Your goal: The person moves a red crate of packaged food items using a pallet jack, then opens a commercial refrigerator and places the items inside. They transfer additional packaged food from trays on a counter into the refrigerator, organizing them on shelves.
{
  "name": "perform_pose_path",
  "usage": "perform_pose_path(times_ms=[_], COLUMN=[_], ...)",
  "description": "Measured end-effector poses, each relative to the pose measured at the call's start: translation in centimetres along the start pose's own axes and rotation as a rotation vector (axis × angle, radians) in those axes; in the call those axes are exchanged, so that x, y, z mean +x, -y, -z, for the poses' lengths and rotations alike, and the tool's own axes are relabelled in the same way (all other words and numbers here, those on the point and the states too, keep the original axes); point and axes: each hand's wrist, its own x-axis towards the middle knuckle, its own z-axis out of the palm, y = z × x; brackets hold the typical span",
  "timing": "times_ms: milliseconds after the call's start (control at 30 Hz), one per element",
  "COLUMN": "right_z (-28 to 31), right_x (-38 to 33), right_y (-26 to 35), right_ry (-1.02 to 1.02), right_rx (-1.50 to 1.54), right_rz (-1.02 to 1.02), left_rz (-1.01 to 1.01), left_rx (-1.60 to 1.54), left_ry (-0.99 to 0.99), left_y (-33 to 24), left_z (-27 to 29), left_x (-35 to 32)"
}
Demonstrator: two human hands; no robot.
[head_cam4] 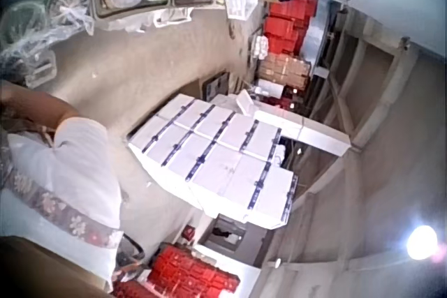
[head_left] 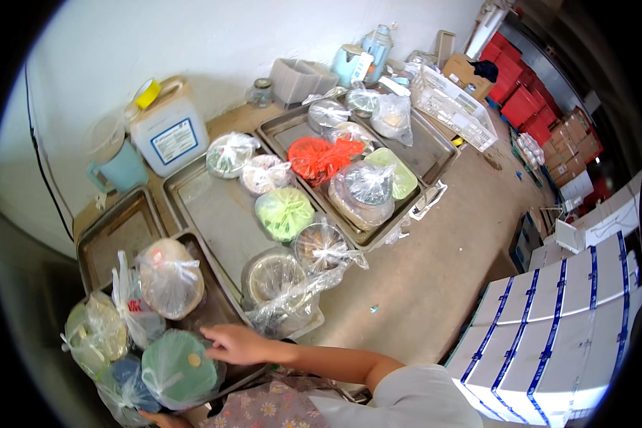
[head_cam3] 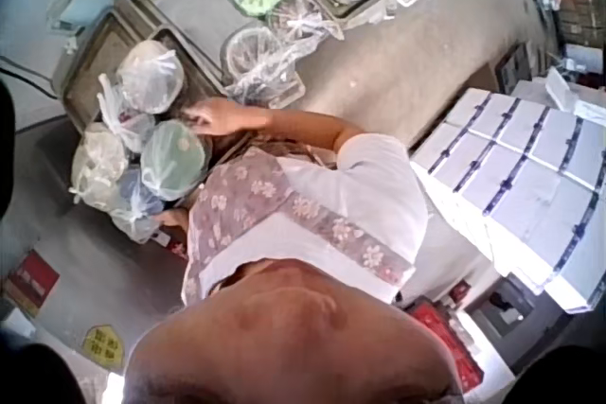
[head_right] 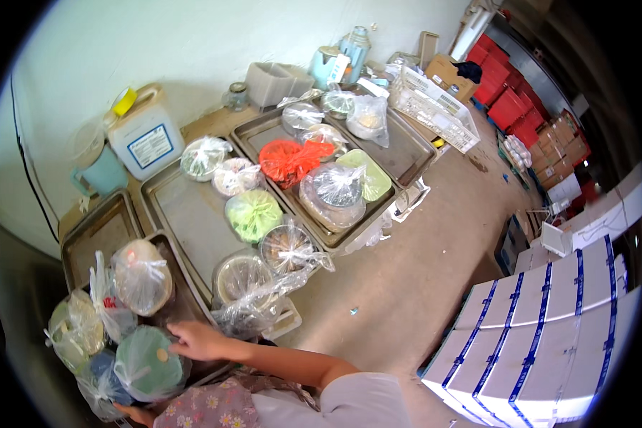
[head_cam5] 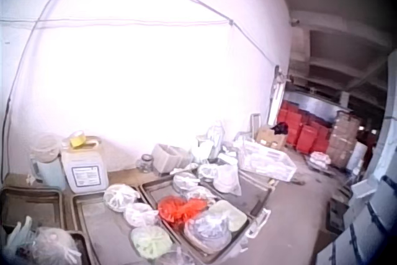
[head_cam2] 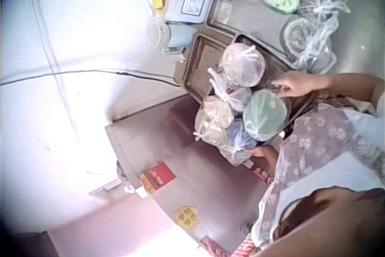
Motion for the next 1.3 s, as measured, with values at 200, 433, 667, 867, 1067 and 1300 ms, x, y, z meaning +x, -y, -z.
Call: perform_pose_path(times_ms=[200,433,667,867,1067,1300], right_z=[22.9,44.5,47.2,49.9,50.1,49.1], right_x=[-5.1,-13.7,-9.4,-11.8,-12.2,-10.1], right_y=[-6.0,-25.2,-24.8,-26.2,-26.0,-25.1], right_ry=[-1.388,-1.579,-1.629,-1.503,-1.354,-1.421], right_rx=[-0.242,-0.224,0.903,1.183,1.168,1.112], right_rz=[0.078,-0.799,-0.444,-0.356,-0.438,-0.118], left_rz=[-0.064,-0.069,-0.075,-0.052,-0.033,-0.002], left_rx=[0.123,0.235,0.286,0.317,0.328,0.345], left_ry=[0.025,0.060,0.018,0.009,-0.017,-0.051], left_y=[-0.8,-0.5,-0.7,-0.4,0.5,0.9], left_z=[-1.7,-4.2,-4.2,-3.8,-2.6,0.7], left_x=[-0.3,0.5,0.9,1.4,1.7,2.3])
